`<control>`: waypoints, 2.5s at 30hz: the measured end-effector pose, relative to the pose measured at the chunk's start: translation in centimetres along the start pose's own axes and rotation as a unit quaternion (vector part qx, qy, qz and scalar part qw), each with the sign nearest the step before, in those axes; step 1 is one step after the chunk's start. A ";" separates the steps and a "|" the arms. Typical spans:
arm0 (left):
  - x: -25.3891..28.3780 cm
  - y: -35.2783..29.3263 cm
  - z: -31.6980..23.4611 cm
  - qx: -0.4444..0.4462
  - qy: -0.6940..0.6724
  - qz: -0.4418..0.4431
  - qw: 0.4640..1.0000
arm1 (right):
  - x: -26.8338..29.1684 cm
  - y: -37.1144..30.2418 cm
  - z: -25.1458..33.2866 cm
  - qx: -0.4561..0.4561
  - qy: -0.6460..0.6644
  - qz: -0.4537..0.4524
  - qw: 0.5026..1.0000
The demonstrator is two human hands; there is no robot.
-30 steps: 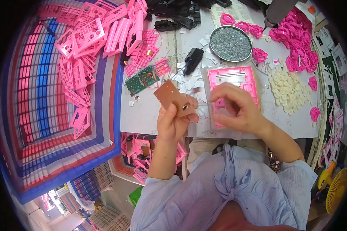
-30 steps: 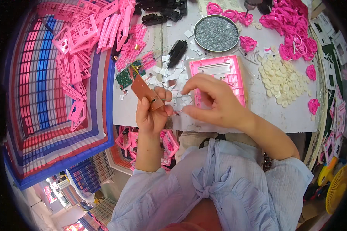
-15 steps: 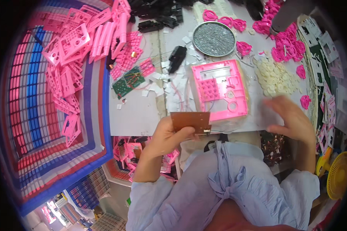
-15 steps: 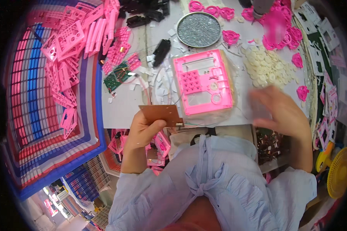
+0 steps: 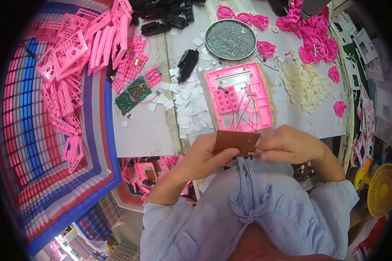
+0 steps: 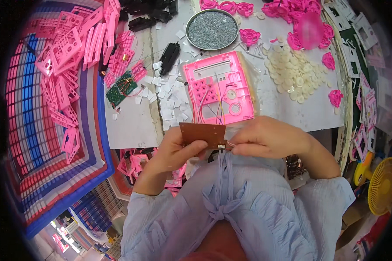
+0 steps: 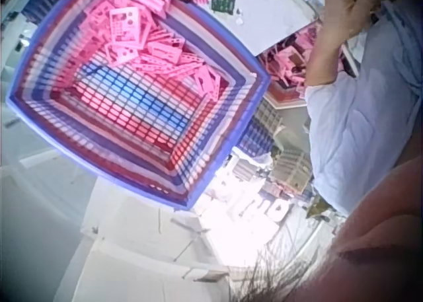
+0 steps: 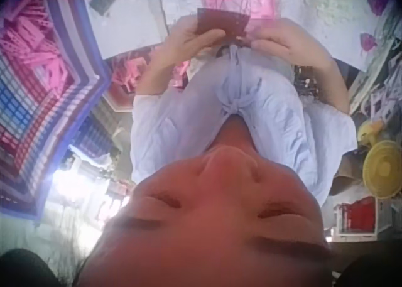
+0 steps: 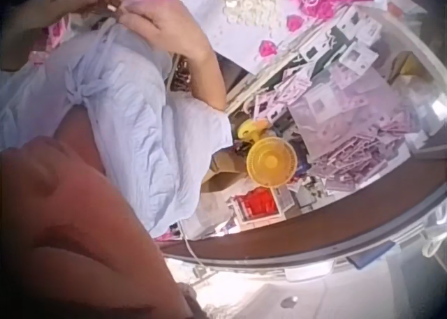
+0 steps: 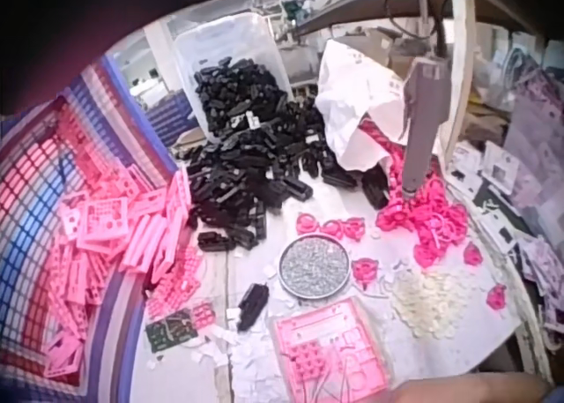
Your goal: Assembling components into a pink plastic toy case using an electric screwdriver.
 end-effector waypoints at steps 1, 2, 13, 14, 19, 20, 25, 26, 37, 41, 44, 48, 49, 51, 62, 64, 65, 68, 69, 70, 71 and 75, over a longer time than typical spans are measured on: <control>-0.1 0.0 0.1 -0.018 0.023 0.022 0.999 | 0.2 0.0 0.2 0.060 -0.021 -0.017 0.998; -0.3 0.0 0.1 -0.035 0.046 0.043 0.997 | 0.4 0.2 0.6 0.098 -0.045 -0.048 0.993; -0.8 -1.1 4.3 -0.106 0.145 -0.028 0.983 | -0.2 3.3 0.2 0.055 0.105 -0.156 0.981; -0.7 -1.4 4.6 -0.044 0.084 -0.039 0.995 | 0.2 3.8 0.2 0.028 0.111 -0.185 0.976; -0.9 -2.3 5.7 0.011 -0.133 -0.082 0.988 | 5.3 7.8 -2.0 -0.059 0.140 -0.228 0.962; -0.8 -2.3 6.0 -0.006 -0.130 -0.081 0.988 | 6.0 8.6 -1.8 -0.085 0.105 -0.219 0.966; -0.6 -2.2 6.2 -0.018 -0.109 -0.083 0.990 | 6.7 11.3 -1.9 -0.030 -0.006 -0.227 0.973; -0.6 -2.3 6.2 -0.016 -0.106 -0.086 0.990 | 6.6 11.6 -1.9 -0.030 -0.053 -0.219 0.974; 2.5 -0.1 1.5 -0.197 0.578 -0.115 0.783 | 6.0 12.0 -0.6 -0.001 -0.298 -0.260 0.919; 2.2 1.8 2.5 -0.234 0.703 -0.010 0.671 | 6.2 11.1 1.8 0.013 -0.353 -0.421 0.835; 2.2 2.2 2.0 -0.222 0.707 0.000 0.672 | 5.4 9.3 2.5 0.086 -0.343 -0.478 0.804; 2.1 2.8 2.2 -0.228 0.695 0.014 0.681 | 0.4 7.4 -0.6 0.042 -0.386 -0.339 0.857; 2.2 2.9 2.2 -0.231 0.691 0.011 0.685 | -0.6 7.3 -0.5 0.010 -0.425 -0.316 0.848; 2.2 2.9 2.0 -0.226 0.686 0.015 0.692 | -0.9 7.1 -0.1 -0.011 -0.420 -0.297 0.857; 2.9 3.0 1.4 -0.246 0.644 0.008 0.724 | 1.1 7.9 1.1 0.009 -0.435 -0.248 0.866; 2.8 2.9 1.6 -0.270 0.659 0.014 0.702 | 0.9 8.2 1.0 0.049 -0.426 -0.285 0.858; 2.9 3.0 1.5 -0.257 0.659 0.027 0.706 | 0.9 8.4 1.0 0.069 -0.420 -0.303 0.853; 3.4 3.3 -0.1 -0.220 0.636 0.075 0.736 | 1.0 8.7 1.1 0.066 -0.426 -0.295 0.853; 4.1 3.9 -0.9 -0.213 0.613 0.099 0.754 | 1.1 8.8 1.1 0.053 -0.428 -0.286 0.855; 4.9 4.4 -1.6 -0.204 0.588 0.123 0.773 | 0.9 8.7 1.2 0.039 -0.430 -0.276 0.859; 6.2 5.5 -2.7 -0.183 0.556 0.112 0.803 | 0.9 8.6 1.2 0.023 -0.432 -0.266 0.861; 11.5 12.7 -4.4 -0.211 0.577 -0.061 0.787 | 0.7 8.7 1.2 0.023 -0.465 -0.268 0.844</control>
Point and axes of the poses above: each hand's wrist, its own y-axis towards the middle knuckle, its own x-axis out of the back of the hand, z = x × y, the point moved 3 cm from there along y, towards the middle knuckle, and after that the axes turned 12 degrees about -x, right-handed, at the moved point
